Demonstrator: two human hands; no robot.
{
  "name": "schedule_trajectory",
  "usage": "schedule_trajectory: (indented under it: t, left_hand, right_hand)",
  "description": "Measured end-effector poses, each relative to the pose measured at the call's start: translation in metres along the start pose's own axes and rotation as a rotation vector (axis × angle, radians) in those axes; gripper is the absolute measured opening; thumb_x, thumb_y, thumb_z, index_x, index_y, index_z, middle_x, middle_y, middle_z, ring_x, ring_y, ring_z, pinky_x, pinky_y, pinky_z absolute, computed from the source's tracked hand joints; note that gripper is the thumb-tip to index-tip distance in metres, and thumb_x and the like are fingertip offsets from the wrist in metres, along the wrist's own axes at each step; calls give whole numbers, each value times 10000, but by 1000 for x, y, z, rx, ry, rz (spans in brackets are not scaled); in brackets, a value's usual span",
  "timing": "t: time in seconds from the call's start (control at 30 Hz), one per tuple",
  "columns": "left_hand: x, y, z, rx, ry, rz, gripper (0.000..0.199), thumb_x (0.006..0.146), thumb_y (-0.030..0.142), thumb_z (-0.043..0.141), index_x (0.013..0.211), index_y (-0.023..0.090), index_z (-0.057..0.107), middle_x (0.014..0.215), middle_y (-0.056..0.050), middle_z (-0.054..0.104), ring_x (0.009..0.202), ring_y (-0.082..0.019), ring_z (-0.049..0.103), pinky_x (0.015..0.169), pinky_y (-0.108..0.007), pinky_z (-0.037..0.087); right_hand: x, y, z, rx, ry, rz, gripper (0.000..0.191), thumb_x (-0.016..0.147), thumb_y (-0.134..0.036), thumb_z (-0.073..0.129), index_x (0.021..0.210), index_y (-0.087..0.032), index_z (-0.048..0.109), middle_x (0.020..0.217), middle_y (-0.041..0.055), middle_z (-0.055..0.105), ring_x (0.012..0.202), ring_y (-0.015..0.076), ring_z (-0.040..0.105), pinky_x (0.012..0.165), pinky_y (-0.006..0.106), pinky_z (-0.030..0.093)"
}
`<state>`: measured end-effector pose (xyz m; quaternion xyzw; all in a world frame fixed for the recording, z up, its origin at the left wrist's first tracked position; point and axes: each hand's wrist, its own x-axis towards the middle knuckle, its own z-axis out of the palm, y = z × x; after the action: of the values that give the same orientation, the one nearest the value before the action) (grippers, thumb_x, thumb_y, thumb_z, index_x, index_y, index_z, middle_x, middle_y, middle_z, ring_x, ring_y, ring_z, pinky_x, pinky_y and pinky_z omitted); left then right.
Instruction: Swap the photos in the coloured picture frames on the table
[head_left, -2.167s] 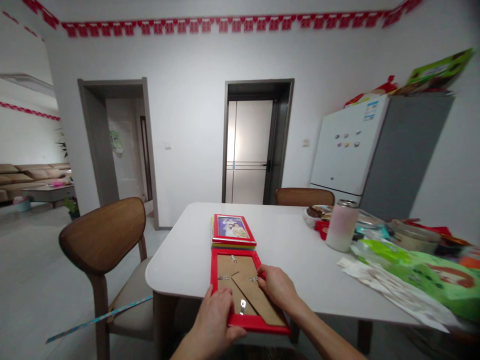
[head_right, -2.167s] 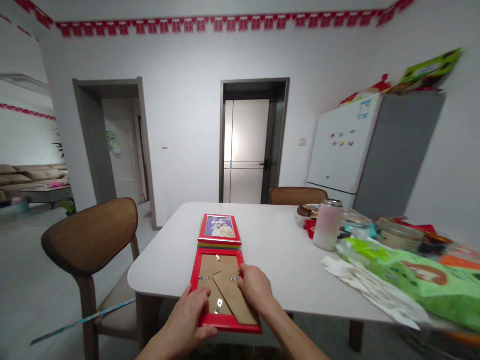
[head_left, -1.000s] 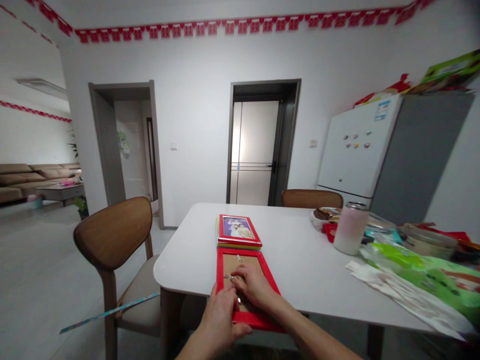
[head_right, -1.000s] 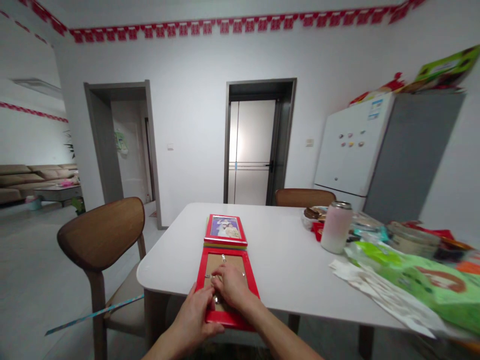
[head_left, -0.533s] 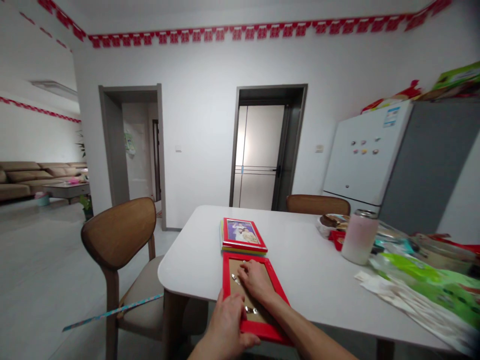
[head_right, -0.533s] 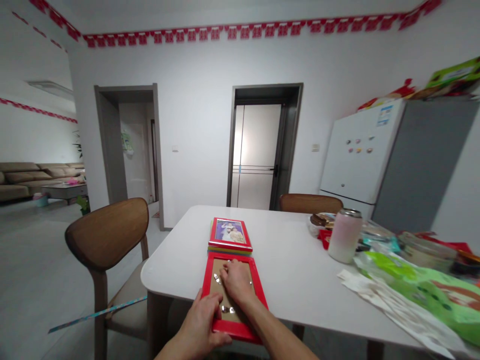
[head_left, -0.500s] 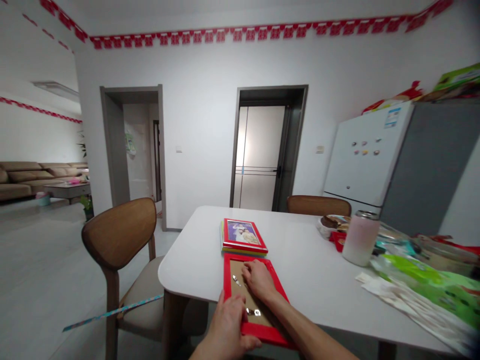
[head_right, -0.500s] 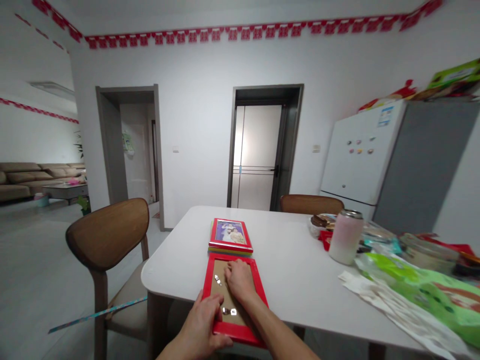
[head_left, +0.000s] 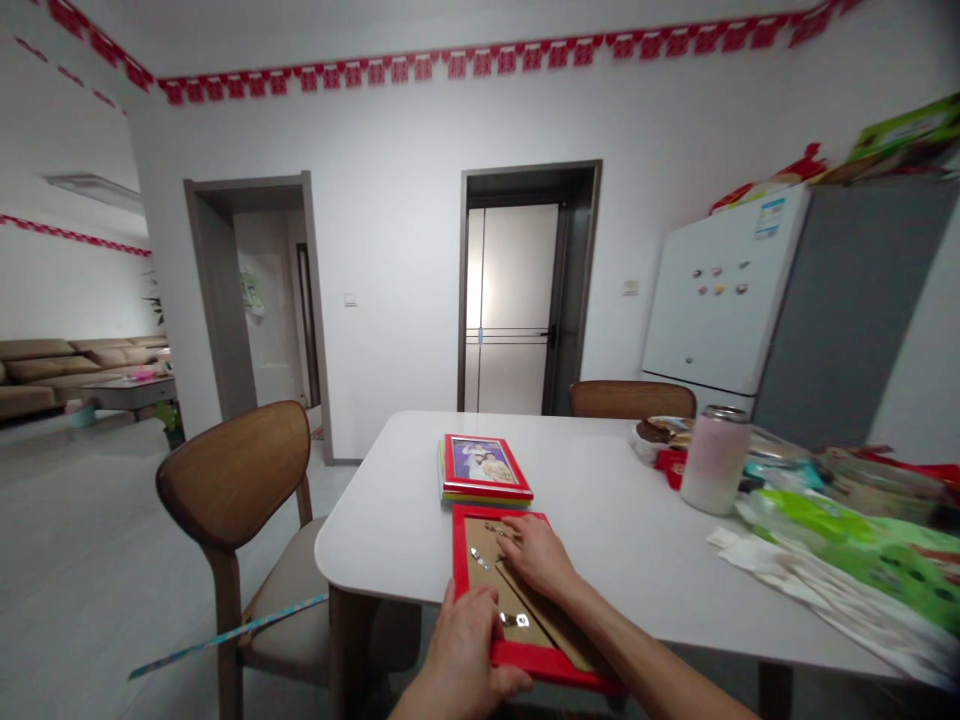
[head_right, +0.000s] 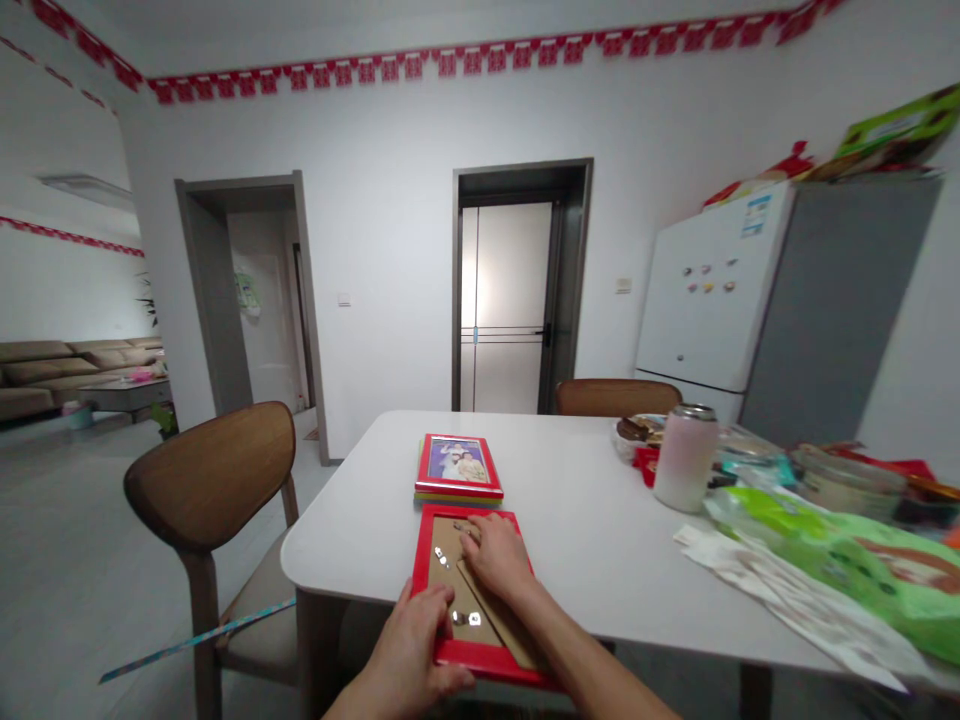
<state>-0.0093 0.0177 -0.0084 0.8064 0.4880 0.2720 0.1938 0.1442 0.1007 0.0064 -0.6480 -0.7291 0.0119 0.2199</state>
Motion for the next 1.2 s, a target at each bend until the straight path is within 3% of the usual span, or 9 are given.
schedule_trajectory:
  t: [0.1,0.23,0.43,0.57,0.67,0.73,0.87,1.0,1.2]
  left_hand:
    - [1,4,-2,15,8,-14,551,478,343,731,959,182,516,929,-34,560,903,-234,490,881,-383,326]
    - [3,5,1,11,27,-12,478,514,338,714,922,178,523,1012,-64,547,978,-246,469,946,-428,254]
    - [8,1,5,-139,91,-31,651,498,258,716,1072,136,435,1333,-158,244,1212,-280,228,995,-419,199]
    - [21,-2,-5,-545,297,-116,436,703,234,522,1104,160,370,1174,-107,470,1066,-186,451,897,-313,357]
    - [30,-12,-20,-854,408,-251,325,743,188,439,1060,175,368,933,-45,601,819,-149,584,725,-273,455]
    - [28,-25,-32,-925,437,-318,332,740,168,432,1063,170,355,815,-16,618,701,-137,602,636,-256,470]
    - [14,-58,-55,-885,448,-410,310,719,174,481,1017,165,395,669,22,604,580,-124,596,548,-233,465]
    - [7,-85,-68,-781,464,-505,328,678,132,516,990,161,419,650,21,610,525,-120,587,502,-217,451]
    - [12,-108,-76,-451,435,-547,351,605,68,513,946,140,471,680,6,621,595,-148,601,544,-218,441]
  right_hand:
    - [-24,10,-9,43,-72,-79,368,670,-430,485,942,-215,607,919,62,590,843,186,524,712,257,372]
    - [-40,14,-12,67,-83,-125,327,655,-325,492,938,-209,608,901,68,591,825,172,530,702,232,372]
    - [-25,7,-30,113,-84,-60,341,608,-258,499,913,-171,624,898,88,625,773,176,556,659,222,383]
    - [-22,-16,-51,146,-79,-54,331,601,-257,508,897,-188,637,893,71,628,790,179,551,681,230,387]
    - [-24,-37,-56,244,-62,-134,336,632,-296,504,926,-186,624,902,67,611,805,171,541,708,236,394]
    - [-24,-39,-53,311,-31,-200,342,686,-328,464,965,-186,603,924,66,603,826,164,537,728,237,393]
    - [-20,-3,-41,194,40,-58,370,702,-278,440,1018,-132,564,989,107,586,883,181,532,783,256,373]
    - [-21,40,-28,16,-25,116,372,692,-294,429,998,-130,561,906,123,614,805,208,564,704,282,392]
    - [-24,52,-17,49,-65,170,361,644,-219,426,962,-121,568,922,140,629,857,231,572,706,283,392]
